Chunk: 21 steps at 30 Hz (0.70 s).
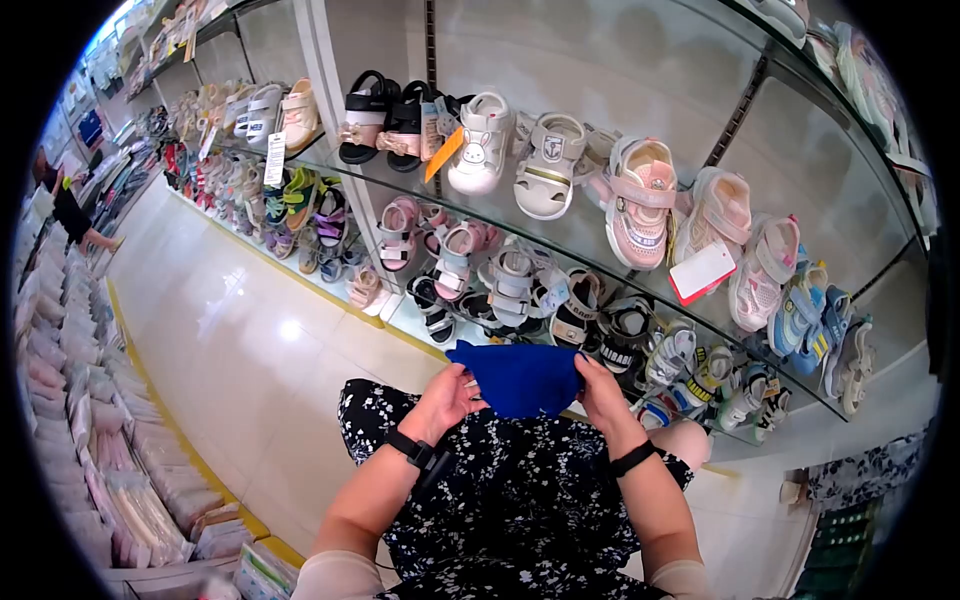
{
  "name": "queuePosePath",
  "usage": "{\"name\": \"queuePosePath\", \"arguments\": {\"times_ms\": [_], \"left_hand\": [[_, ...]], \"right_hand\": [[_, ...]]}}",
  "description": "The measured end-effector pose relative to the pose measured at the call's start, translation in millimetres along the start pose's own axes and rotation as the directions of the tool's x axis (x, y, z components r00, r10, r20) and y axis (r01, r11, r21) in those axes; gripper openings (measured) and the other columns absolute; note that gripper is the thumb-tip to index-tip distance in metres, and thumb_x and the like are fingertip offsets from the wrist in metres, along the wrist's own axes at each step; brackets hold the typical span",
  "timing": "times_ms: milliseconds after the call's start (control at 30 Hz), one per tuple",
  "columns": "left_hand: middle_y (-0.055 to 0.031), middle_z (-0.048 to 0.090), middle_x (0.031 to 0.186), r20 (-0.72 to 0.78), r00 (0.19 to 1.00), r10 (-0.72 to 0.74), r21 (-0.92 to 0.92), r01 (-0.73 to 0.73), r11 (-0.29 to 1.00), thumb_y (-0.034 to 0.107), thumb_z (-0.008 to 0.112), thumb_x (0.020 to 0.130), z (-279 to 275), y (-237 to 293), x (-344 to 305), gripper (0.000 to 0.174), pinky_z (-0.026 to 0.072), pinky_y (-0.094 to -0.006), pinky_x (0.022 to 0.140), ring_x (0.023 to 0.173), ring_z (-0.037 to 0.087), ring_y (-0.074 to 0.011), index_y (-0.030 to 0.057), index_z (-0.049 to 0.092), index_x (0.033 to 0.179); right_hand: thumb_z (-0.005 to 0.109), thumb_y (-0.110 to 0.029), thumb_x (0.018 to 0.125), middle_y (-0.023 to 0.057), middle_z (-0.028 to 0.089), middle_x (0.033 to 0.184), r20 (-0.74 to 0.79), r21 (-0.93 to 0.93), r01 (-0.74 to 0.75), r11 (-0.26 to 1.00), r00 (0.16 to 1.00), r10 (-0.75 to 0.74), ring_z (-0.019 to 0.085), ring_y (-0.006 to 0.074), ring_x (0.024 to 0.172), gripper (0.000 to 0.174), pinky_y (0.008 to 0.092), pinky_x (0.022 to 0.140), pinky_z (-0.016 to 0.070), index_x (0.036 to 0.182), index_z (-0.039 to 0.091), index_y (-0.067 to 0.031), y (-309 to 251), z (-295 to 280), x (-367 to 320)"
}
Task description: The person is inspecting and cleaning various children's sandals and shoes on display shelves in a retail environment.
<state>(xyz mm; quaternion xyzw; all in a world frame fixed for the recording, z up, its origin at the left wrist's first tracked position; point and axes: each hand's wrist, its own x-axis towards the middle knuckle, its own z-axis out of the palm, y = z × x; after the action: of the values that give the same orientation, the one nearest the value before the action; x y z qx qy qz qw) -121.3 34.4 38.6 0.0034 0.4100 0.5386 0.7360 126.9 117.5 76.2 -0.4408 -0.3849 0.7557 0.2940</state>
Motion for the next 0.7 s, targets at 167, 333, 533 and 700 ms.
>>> {"name": "queuePosePath", "arguments": {"times_ms": [167, 333, 533, 700], "left_hand": [[-0.0073, 0.059, 0.111, -0.061, 0.989, 0.133, 0.133, -0.123, 0.983, 0.031, 0.035, 0.098, -1.0, -10.3, 25.1, 0.032, 0.0495, -0.0326, 0.080, 0.095, 0.061, -0.0211, 0.0070, 0.052, 0.111], [-0.0071, 0.063, 0.102, -0.040, 0.949, 0.312, -0.007, -0.313, 0.950, 0.036, 0.040, 0.097, 3.0, -5.8, 39.4, 0.034, 0.0517, -0.0348, 0.079, 0.088, 0.063, -0.0188, 0.0073, 0.054, 0.109], [-0.0084, 0.062, 0.098, -0.062, 0.939, 0.338, 0.232, -0.316, 0.920, 0.033, 0.046, 0.094, 37.3, -6.0, 25.0, 0.032, 0.0528, -0.0361, 0.077, 0.086, 0.062, -0.0203, 0.0054, 0.054, 0.107], [-0.0196, 0.044, 0.129, 0.592, 0.789, 0.162, 0.768, -0.614, 0.184, 0.025, 0.060, 0.087, 74.2, -60.9, -7.6, 0.054, 0.0457, -0.0308, 0.086, 0.098, 0.055, -0.0209, 0.0023, 0.040, 0.131]], "right_hand": [[0.049, -0.029, 0.096, 0.0027, 0.061, 0.113, 0.050, 0.094, 0.003, 0.996, 0.999, -0.007, 0.057, 0.0125, 0.101, 0.035, 0.0297, 0.086, 0.0450, 0.122, 0.053, -0.0054, 3.3, 3.5, 2.5], [0.055, -0.014, 0.093, 0.0074, 0.058, 0.120, 0.213, 0.079, -0.058, 0.995, 0.976, 0.040, 0.057, 0.0147, 0.106, 0.041, 0.0282, 0.091, 0.0456, 0.131, 0.046, -0.0012, -2.6, -4.9, -1.3], [0.060, -0.012, 0.089, 0.0040, 0.061, 0.109, 0.139, -0.181, -0.129, 0.975, 0.978, 0.155, 0.059, 0.0133, 0.095, 0.037, 0.0289, 0.087, 0.0472, 0.124, 0.052, -0.0028, 36.4, -12.8, 12.4], [0.053, -0.015, 0.093, 0.0075, 0.064, 0.103, 0.140, 0.368, -0.220, 0.903, 0.974, 0.180, 0.062, 0.0201, 0.089, 0.023, 0.0353, 0.080, 0.0529, 0.113, 0.058, -0.0054, 79.3, -18.6, 25.3]]}}
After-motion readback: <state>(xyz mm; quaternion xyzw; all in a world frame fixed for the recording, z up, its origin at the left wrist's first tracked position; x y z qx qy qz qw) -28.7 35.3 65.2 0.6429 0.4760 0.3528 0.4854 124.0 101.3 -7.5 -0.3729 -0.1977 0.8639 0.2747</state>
